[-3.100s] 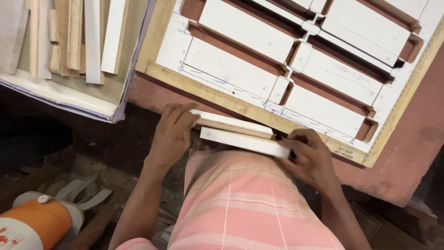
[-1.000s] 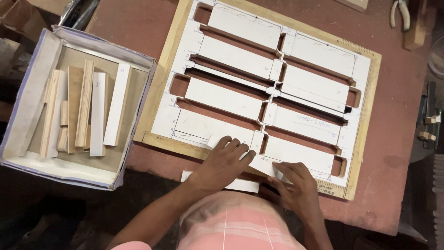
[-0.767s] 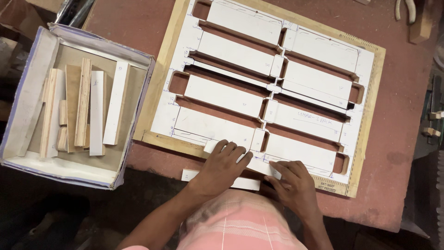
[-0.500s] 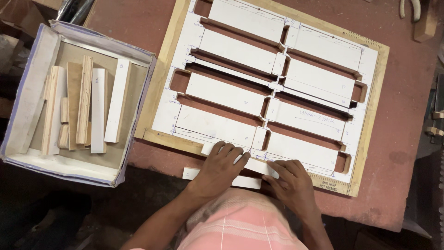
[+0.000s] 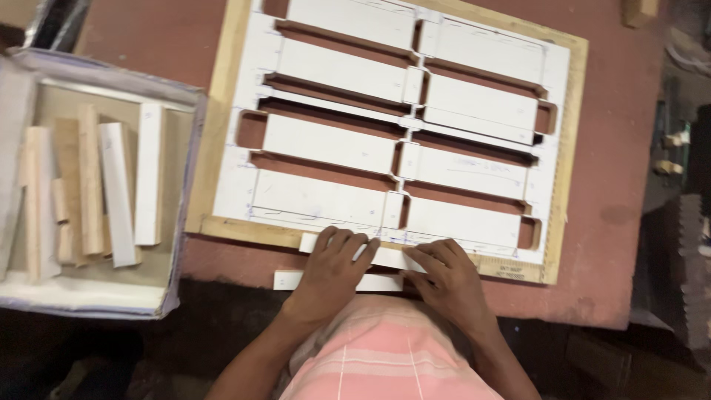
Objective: The person places rectangular wooden pieces into a wooden jig with multiple slots. They pick up pieces from a nearby box and fit them into the jig one by one, filling the slots until the jig is full.
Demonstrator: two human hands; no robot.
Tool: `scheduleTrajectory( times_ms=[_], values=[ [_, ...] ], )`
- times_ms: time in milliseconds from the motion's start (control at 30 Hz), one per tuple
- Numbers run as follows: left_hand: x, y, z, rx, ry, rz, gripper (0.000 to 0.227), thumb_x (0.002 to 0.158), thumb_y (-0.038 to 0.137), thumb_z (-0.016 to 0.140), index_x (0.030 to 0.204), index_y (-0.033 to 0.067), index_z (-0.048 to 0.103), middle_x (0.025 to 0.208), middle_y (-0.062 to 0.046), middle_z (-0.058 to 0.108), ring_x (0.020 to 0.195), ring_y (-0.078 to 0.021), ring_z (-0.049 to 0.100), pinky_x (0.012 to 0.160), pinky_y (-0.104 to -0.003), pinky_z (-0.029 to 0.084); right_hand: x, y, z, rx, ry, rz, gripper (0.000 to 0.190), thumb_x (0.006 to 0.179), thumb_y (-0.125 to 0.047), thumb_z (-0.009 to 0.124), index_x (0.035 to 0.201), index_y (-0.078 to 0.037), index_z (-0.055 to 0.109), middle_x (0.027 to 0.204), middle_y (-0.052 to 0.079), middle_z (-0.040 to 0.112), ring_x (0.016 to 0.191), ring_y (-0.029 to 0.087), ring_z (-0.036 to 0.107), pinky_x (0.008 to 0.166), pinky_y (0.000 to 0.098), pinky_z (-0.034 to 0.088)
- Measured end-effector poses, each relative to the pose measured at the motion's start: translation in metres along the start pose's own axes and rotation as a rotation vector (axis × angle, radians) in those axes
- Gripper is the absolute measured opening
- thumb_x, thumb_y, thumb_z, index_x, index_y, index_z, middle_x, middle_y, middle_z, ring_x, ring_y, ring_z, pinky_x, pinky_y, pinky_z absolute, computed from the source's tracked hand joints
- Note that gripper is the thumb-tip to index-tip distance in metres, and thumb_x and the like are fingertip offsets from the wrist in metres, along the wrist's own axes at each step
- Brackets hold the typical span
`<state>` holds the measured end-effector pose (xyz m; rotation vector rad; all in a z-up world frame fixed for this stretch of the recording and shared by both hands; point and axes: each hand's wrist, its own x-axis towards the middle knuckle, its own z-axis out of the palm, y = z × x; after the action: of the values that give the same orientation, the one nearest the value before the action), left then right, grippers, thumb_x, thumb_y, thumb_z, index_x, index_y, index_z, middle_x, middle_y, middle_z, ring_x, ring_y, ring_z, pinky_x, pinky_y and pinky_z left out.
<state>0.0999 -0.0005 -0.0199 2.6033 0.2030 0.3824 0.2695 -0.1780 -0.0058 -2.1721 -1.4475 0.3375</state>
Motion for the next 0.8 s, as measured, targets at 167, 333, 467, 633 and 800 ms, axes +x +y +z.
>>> scheduleTrajectory(
  times_ms=[167,333,467,633,800],
  values=[
    [0.001,0.001,0.002,0.022,0.007,0.003,0.051,0.078,-0.001,0.058,0.129,-0.0012,0.064,0.116,-0.015,0.064,0.109,-0.0314,0.058,0.105,-0.052,0.04,0.001,-0.006,-0.006,0.017,0.004,-0.002,0.041,0.074,-0.012,0.086,0.113,-0.007,0.076,0.102,0.008,0.073,0.094,0.024,0.065,0.078,0.0382,0.057],
    [0.003,0.002,0.003,0.02,0.023,-0.01,0.042,0.087,0.007,0.063,0.128,0.0014,0.065,0.114,-0.013,0.065,0.109,-0.0307,0.059,0.104,-0.052,0.041,0.0,-0.007,-0.008,0.029,0.074,-0.04,0.04,0.074,-0.011,0.085,0.113,-0.007,0.075,0.104,0.008,0.072,0.096,0.026,0.064,0.081,0.0391,0.056],
    [0.01,0.008,-0.005,0.02,0.023,-0.018,0.04,0.088,0.01,0.065,0.128,0.0037,0.066,0.116,-0.011,0.067,0.108,-0.0295,0.059,0.103,-0.051,0.041,-0.001,-0.004,-0.013,0.047,0.117,-0.04,0.043,0.073,-0.007,0.084,0.115,-0.006,0.073,0.105,0.009,0.07,0.099,0.029,0.063,0.083,0.0403,0.056],
    [0.023,0.006,-0.013,0.085,0.061,-0.03,0.042,0.086,0.011,0.072,0.127,0.0041,0.067,0.116,-0.011,0.068,0.108,-0.0292,0.06,0.102,-0.049,0.042,-0.006,0.018,-0.025,0.0,0.217,-0.009,0.044,0.073,0.003,0.077,0.116,-0.006,0.072,0.112,0.009,0.071,0.104,0.03,0.064,0.084,0.04,0.057],
    [0.043,0.008,-0.018,0.029,0.109,0.004,0.041,0.083,0.012,0.077,0.123,0.0036,0.069,0.112,-0.012,0.069,0.104,-0.0302,0.062,0.098,-0.046,0.046,-0.017,0.051,-0.028,-0.062,0.248,-0.022,0.039,0.081,-0.008,0.084,0.118,-0.009,0.072,0.113,0.008,0.069,0.105,0.027,0.063,0.084,0.04,0.057]
  ],
)
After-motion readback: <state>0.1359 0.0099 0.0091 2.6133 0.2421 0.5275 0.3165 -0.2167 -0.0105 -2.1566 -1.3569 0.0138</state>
